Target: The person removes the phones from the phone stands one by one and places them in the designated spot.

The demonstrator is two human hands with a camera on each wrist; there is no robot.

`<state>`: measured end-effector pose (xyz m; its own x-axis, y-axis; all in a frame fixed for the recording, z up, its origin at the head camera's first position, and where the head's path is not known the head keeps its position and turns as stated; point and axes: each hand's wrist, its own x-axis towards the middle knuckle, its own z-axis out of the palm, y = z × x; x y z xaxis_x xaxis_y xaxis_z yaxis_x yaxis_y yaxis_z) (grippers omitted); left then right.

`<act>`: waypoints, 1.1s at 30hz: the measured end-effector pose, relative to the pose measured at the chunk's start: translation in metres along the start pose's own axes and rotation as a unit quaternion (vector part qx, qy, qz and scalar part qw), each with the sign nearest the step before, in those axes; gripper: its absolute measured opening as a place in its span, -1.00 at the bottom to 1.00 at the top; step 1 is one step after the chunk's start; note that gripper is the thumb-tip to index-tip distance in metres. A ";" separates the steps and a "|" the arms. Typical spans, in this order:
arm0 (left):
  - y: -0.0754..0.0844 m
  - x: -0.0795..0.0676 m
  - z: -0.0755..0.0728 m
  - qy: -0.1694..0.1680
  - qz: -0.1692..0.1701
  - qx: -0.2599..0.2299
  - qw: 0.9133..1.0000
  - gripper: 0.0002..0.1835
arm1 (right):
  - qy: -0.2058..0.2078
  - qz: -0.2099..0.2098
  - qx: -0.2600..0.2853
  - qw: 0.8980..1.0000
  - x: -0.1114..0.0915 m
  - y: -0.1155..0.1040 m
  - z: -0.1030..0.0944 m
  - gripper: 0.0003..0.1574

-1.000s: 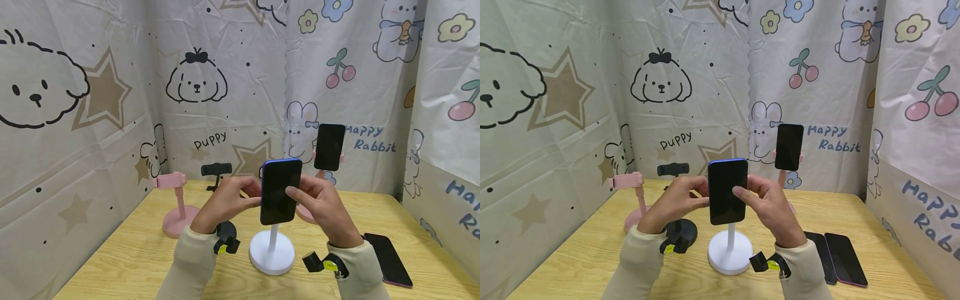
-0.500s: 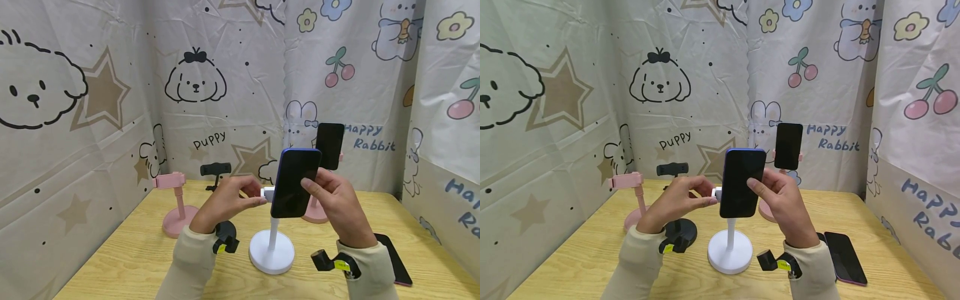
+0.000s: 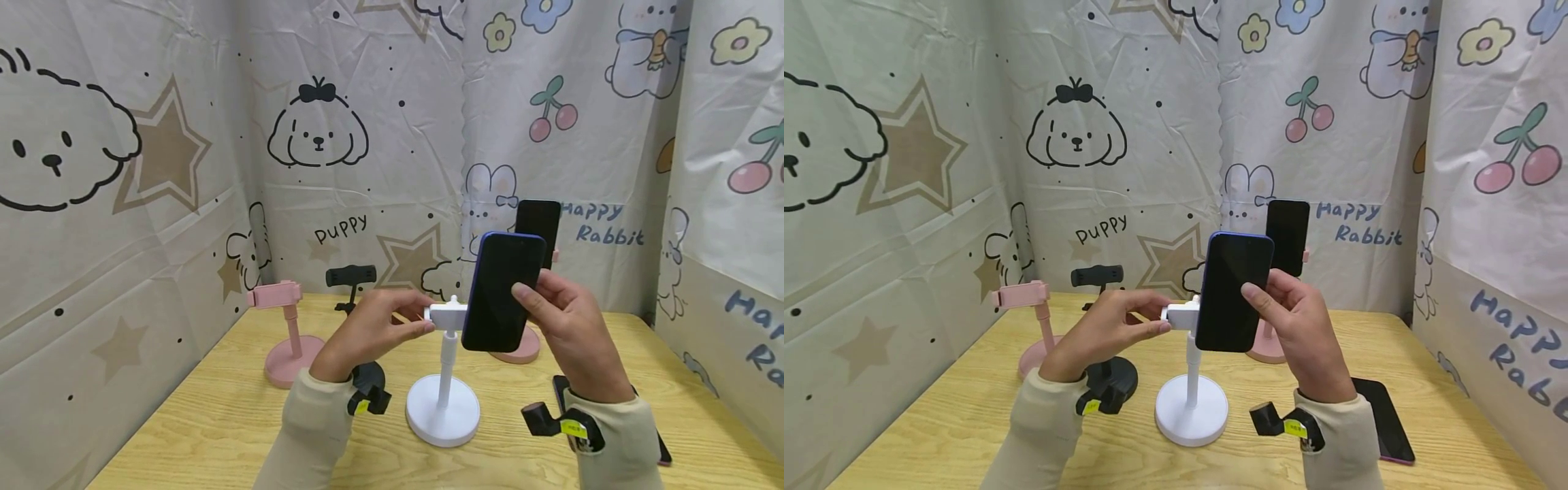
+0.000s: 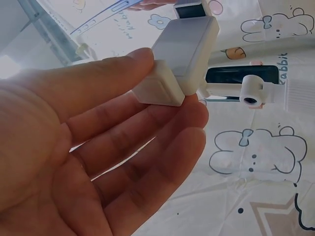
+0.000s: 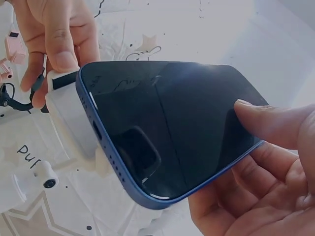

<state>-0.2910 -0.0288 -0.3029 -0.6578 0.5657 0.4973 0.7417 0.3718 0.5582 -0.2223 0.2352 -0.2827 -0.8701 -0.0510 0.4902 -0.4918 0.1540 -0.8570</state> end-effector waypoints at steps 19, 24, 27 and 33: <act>-0.005 0.002 -0.001 0.030 0.006 -0.004 1.000 -0.72 | 0.029 0.026 0.062 0.997 0.005 0.012 -0.016 -0.42; -0.008 0.003 -0.002 0.042 0.005 -0.004 0.999 -0.73 | 0.040 0.049 0.037 0.997 0.006 0.013 -0.020 -0.32; -0.010 0.003 -0.003 0.045 0.000 0.000 0.999 -0.73 | 0.038 0.052 0.034 0.997 0.006 0.015 -0.022 -0.33; -0.012 0.002 -0.004 0.054 -0.019 0.002 0.998 -0.71 | 0.032 0.064 0.013 0.997 0.007 0.018 -0.024 -0.34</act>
<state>-0.3017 -0.0350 -0.3056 -0.6961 0.4689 0.5436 0.7158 0.3947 0.5761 -0.2362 0.2613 -0.2906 -0.9228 0.0297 0.3842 -0.3776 0.1292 -0.9169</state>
